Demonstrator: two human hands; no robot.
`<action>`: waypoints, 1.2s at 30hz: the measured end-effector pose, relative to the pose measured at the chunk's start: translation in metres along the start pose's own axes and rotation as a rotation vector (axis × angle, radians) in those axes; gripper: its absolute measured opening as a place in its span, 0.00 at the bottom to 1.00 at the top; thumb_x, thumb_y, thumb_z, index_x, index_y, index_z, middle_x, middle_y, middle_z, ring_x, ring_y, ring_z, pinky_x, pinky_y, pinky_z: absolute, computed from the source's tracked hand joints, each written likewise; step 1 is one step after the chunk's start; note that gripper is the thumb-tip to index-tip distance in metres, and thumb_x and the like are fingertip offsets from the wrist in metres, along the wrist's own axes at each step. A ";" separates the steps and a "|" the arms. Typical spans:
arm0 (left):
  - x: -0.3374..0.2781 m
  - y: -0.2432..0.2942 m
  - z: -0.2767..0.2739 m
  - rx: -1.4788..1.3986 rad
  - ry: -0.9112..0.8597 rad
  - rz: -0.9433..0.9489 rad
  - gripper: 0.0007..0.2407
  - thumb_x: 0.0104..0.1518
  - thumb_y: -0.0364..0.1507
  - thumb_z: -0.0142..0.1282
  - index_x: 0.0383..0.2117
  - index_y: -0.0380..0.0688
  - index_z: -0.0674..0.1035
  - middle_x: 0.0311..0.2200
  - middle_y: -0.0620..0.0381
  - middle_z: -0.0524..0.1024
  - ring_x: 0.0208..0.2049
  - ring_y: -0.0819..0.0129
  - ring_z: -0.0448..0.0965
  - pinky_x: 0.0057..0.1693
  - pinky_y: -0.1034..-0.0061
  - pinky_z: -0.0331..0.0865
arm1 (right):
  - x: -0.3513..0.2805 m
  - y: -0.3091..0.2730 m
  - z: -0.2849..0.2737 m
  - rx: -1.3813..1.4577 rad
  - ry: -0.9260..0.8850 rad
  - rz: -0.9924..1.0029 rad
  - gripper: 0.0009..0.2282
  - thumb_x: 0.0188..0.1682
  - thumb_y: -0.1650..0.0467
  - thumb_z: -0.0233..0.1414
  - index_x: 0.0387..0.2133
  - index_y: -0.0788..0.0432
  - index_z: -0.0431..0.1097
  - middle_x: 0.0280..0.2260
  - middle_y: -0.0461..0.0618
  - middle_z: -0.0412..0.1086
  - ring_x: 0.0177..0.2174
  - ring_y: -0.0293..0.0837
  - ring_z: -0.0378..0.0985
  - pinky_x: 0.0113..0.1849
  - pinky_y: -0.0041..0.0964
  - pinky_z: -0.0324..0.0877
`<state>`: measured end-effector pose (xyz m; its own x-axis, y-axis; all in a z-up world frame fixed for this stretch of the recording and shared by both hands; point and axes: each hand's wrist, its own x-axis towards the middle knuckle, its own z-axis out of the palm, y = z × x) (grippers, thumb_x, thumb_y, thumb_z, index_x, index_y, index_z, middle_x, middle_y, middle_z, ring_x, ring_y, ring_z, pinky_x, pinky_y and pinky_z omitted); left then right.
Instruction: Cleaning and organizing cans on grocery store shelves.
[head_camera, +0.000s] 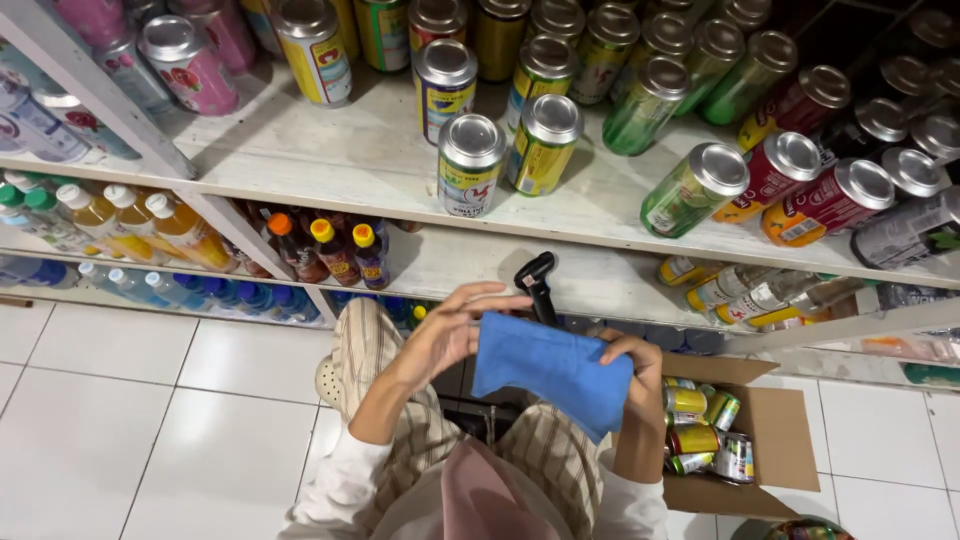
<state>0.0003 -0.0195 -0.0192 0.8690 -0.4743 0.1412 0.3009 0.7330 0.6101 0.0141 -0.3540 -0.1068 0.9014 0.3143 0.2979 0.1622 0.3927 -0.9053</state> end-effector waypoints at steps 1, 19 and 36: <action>-0.002 -0.001 0.001 0.005 -0.005 0.001 0.20 0.65 0.28 0.45 0.64 0.39 0.66 0.62 0.41 0.73 0.56 0.52 0.80 0.61 0.62 0.74 | -0.002 0.004 -0.002 -0.001 -0.001 -0.007 0.07 0.40 0.79 0.49 0.29 0.64 0.75 0.36 0.59 0.75 0.33 0.46 0.77 0.34 0.35 0.74; -0.051 0.064 0.036 1.332 0.025 0.124 0.10 0.59 0.29 0.57 0.45 0.44 0.82 0.37 0.48 0.84 0.38 0.54 0.86 0.47 0.69 0.77 | 0.078 0.058 0.092 -0.339 -0.812 0.308 0.39 0.43 0.59 0.69 0.61 0.67 0.58 0.54 0.54 0.68 0.54 0.43 0.69 0.56 0.40 0.62; -0.069 0.041 0.003 1.243 0.447 -0.027 0.16 0.52 0.34 0.68 0.42 0.37 0.82 0.29 0.51 0.75 0.29 0.66 0.73 0.37 0.76 0.67 | 0.070 0.049 0.104 -0.546 -0.416 0.561 0.13 0.44 0.66 0.62 0.36 0.64 0.75 0.25 0.43 0.71 0.23 0.35 0.72 0.26 0.32 0.67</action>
<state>-0.0490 0.0419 -0.0012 0.9945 -0.1047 -0.0037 -0.0302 -0.3205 0.9468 0.0439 -0.2231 -0.0986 0.7043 0.6670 -0.2432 0.0054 -0.3476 -0.9376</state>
